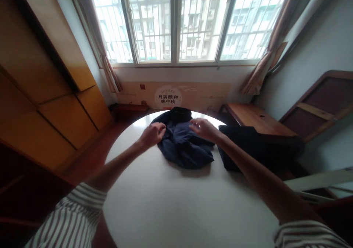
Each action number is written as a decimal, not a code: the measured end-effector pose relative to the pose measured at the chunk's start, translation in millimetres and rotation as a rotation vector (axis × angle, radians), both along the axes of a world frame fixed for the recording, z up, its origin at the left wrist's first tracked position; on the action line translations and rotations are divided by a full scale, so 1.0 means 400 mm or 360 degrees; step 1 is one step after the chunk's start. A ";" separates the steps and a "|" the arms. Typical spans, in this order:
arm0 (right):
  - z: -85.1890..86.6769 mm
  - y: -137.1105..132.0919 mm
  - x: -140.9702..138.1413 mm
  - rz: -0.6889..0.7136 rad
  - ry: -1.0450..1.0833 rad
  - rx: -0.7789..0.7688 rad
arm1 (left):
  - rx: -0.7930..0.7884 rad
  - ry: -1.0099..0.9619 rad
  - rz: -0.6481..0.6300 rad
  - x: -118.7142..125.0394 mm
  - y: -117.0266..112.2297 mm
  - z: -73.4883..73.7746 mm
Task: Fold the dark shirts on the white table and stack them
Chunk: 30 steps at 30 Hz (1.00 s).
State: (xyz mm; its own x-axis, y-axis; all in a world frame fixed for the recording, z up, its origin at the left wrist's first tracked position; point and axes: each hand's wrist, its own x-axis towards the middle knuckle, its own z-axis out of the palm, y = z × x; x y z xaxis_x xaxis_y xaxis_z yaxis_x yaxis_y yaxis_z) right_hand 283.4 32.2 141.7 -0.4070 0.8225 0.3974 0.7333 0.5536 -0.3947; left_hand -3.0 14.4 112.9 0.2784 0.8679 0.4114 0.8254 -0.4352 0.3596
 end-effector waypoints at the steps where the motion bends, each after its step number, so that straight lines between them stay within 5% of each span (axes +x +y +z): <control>1: -0.028 -0.045 -0.005 0.0158 -0.0172 -0.0021 | -0.0123 0.0116 -0.0088 0.010 -0.034 -0.038; 5: -0.149 -0.213 -0.009 0.0392 -0.0553 -0.0107 | -0.0301 0.0252 -0.0193 0.022 -0.133 -0.163; 10: -0.241 -0.265 -0.005 -0.0014 -0.0796 0.0075 | -0.0327 0.0296 -0.0259 0.030 -0.139 -0.212; 12: -0.242 -0.252 0.004 -0.0071 -0.0722 0.0053 | -0.0238 0.0267 -0.0358 0.026 -0.122 -0.211; 15: -0.198 -0.224 0.037 -0.0126 -0.0164 -0.0119 | 0.0049 -0.0017 -0.0460 0.001 -0.100 -0.185; 20: -0.107 -0.206 0.093 -0.0191 0.0621 -0.0204 | 0.0222 -0.0598 -0.0311 -0.056 -0.099 -0.109; 25: -0.156 -0.258 0.031 0.0136 0.0373 -0.0442 | -0.0146 -0.0777 -0.0388 -0.046 -0.139 -0.108; 30: -0.219 -0.263 -0.078 0.0292 0.0046 -0.0191 | -0.0223 -0.0662 -0.0416 0.010 -0.170 -0.120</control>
